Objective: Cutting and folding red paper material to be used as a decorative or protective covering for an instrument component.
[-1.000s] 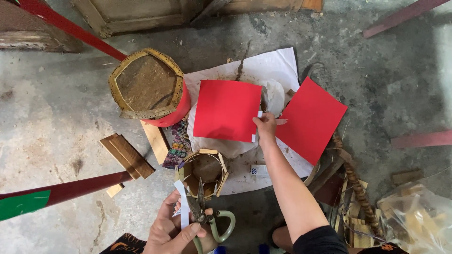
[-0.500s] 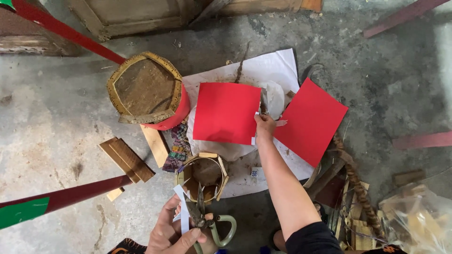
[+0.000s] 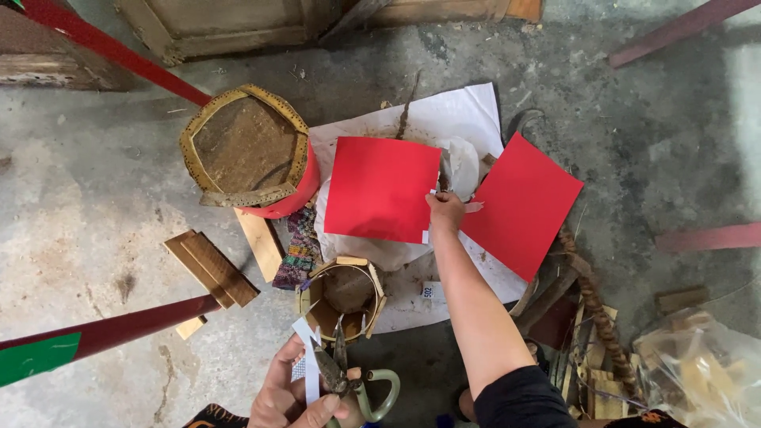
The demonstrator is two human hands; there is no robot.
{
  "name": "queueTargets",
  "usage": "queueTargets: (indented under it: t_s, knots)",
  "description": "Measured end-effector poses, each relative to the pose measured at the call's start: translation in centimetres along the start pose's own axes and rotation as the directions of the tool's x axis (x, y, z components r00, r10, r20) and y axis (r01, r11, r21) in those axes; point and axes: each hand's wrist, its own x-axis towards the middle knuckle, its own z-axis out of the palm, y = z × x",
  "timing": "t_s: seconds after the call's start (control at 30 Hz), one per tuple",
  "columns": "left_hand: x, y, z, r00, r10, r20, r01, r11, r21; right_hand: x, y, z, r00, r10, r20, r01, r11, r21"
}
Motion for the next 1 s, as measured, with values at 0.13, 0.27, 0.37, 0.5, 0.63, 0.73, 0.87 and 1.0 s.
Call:
queueTargets:
  t_s: [0.13,0.27,0.37,0.5,0.63,0.73,0.87,1.0]
  knots:
    - [-0.4,0.5,0.4,0.987,-0.042,-0.155,0.057,0.994,0.094,0.0,-0.1,0.1,1.000,0.011,-0.027,-0.014,0.995,-0.094]
    - [-0.3,0.7,0.2,0.989,-0.081,-0.127,0.087,0.995,0.050,3.6,2.6,0.6,0.994,-0.079,-0.078,0.066,0.984,-0.163]
    - [-0.5,0.1,0.2,0.990,-0.066,-0.124,0.060,0.997,-0.054,3.1,2.9,0.2,0.996,-0.060,-0.068,0.050,0.989,-0.138]
    - [1.1,-2.2,-2.6,0.998,0.058,0.034,-0.056,0.998,-0.042,-3.0,0.7,-1.1,0.980,-0.200,-0.019,0.197,0.976,-0.087]
    - [1.4,-2.0,-3.2,0.998,0.041,0.056,-0.044,0.998,0.044,-3.2,2.4,-1.3,0.787,-0.616,0.047,0.562,0.683,-0.466]
    - [1.3,-1.3,-2.6,0.990,0.059,0.125,-0.071,0.993,0.091,-1.5,4.5,-0.7,0.659,-0.735,0.158,0.610,0.399,-0.685]
    - [1.7,-3.0,-3.3,0.971,0.235,0.055,-0.235,0.972,0.006,-1.0,4.1,-0.6,0.784,-0.548,0.290,0.528,0.343,-0.777]
    - [1.4,0.1,-0.7,0.989,0.102,0.107,-0.112,0.990,0.087,-5.1,2.9,-4.5,0.728,-0.662,0.179,0.664,0.616,-0.424]
